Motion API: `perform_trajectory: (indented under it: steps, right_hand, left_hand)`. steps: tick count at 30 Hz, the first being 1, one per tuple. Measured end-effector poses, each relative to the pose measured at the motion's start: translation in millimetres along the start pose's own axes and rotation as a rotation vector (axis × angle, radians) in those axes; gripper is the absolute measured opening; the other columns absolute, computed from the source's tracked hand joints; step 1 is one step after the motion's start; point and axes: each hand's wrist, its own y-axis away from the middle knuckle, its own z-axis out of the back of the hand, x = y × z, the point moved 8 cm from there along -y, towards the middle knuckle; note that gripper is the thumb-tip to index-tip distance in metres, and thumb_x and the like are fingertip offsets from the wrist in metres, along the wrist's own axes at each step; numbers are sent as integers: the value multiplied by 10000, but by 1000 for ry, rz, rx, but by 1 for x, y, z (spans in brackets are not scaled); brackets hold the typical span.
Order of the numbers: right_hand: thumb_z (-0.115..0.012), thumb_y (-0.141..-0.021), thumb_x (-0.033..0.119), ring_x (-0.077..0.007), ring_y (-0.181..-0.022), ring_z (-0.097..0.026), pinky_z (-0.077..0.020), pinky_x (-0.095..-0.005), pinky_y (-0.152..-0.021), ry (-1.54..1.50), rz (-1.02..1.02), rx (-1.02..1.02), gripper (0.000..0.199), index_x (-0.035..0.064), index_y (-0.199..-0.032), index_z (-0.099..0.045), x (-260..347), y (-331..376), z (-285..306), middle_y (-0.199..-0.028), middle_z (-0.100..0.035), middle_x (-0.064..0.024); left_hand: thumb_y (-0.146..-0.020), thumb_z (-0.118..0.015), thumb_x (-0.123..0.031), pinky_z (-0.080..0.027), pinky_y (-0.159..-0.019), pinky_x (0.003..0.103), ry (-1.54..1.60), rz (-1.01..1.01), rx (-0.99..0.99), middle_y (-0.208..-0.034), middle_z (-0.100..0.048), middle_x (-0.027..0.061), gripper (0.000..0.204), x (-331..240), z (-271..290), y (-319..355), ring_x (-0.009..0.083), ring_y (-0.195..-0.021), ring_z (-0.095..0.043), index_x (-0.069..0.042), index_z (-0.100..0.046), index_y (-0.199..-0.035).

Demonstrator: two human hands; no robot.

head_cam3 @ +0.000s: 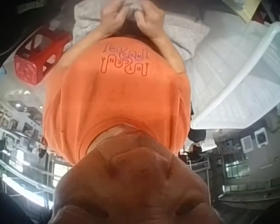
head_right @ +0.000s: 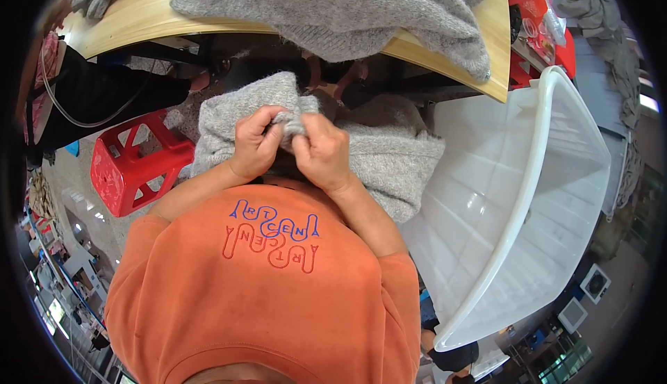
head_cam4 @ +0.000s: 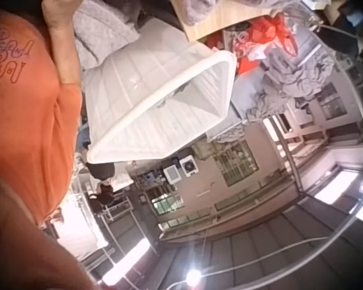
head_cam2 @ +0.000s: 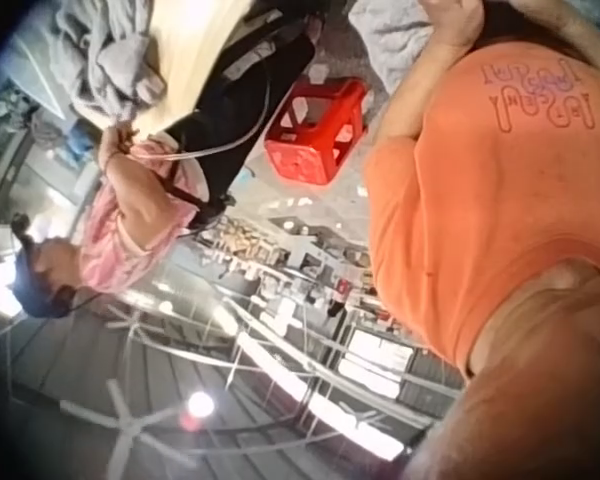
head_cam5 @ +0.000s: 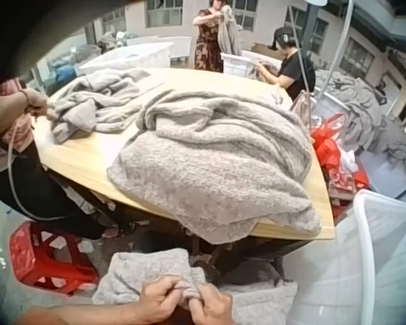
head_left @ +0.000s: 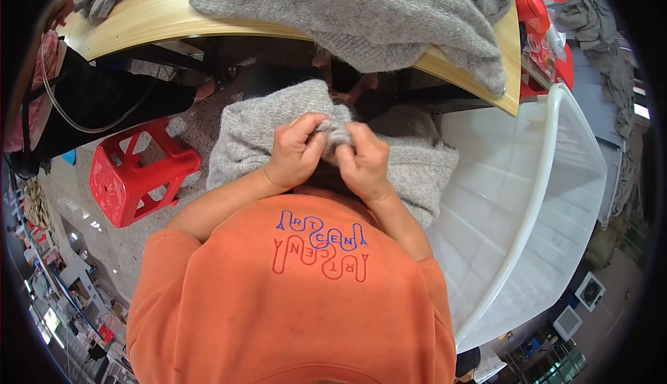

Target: Inspecting and sorting knitted garments for quality control on a factory floor.

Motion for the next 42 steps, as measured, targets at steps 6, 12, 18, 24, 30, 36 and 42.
perform_trajectory:
  steps: [6, 12, 18, 24, 30, 36, 42]
  right_hand:
    - [-550, -718, 3, -111, -665, -538, -443, -237, -604, -364, -447, 20, 164, -19, -880, -570, -62, 15, 22, -765, -584, -74]
    - [-658, -653, 91, -246, -720, -585, -455, -317, -612, -21, 107, 171, 230, 4, -857, -598, -3, -8, 5, -832, -586, -130]
    - [-573, -738, 28, -147, -578, -503, -409, -288, -526, -272, -178, 176, 37, -9, -740, -573, -30, 3, -1, -649, -530, -95]
    - [-563, -772, 105, -288, -653, -552, -432, -349, -585, -212, -172, 347, 107, -1, -763, -563, -30, 6, -17, -704, -549, -150]
    - [-542, -792, 123, -291, -664, -557, -425, -350, -578, -246, -88, 524, 116, 9, -777, -550, -31, 12, -23, -718, -555, -143]
    - [-542, -751, 92, -310, -640, -543, -422, -379, -546, 3, 106, 235, 70, 23, -754, -528, -6, 16, -22, -673, -517, -130]
    - [-537, -769, 99, -341, -624, -538, -427, -394, -553, -146, -16, 34, 77, 23, -759, -533, -9, 18, -14, -671, -525, -151]
  left_hand:
    - [-693, -591, 10, -462, -607, 282, -238, 88, 155, -737, -610, 119, 149, 21, 10, -2, 192, -669, -599, 2, -621, -839]
    - [-674, -638, -19, -458, -608, 259, -79, 280, 346, -731, -627, 92, 143, 13, -6, -9, 134, -680, -585, 13, -623, -813]
    - [-671, -633, -110, -460, -616, 291, -154, 236, 382, -708, -619, 119, 174, 14, 0, -11, 159, -664, -582, 1, -622, -805]
    - [-674, -658, -140, -462, -575, 287, -112, 291, 411, -670, -625, 121, 177, 31, -17, 3, 118, -622, -583, -9, -638, -790]
    - [-674, -689, -126, -457, -549, 256, -122, 276, 512, -636, -620, 71, 155, 26, -23, 3, 80, -604, -558, -3, -634, -750]
    - [-690, -654, -54, -416, -486, 218, 299, 594, 504, -635, -603, 29, 70, 53, -31, 21, 74, -552, -522, -1, -616, -713]
    - [-724, -637, -38, -461, -534, 225, 659, 886, 443, -747, -616, 57, 98, 56, -28, 35, 115, -617, -577, 14, -608, -801]
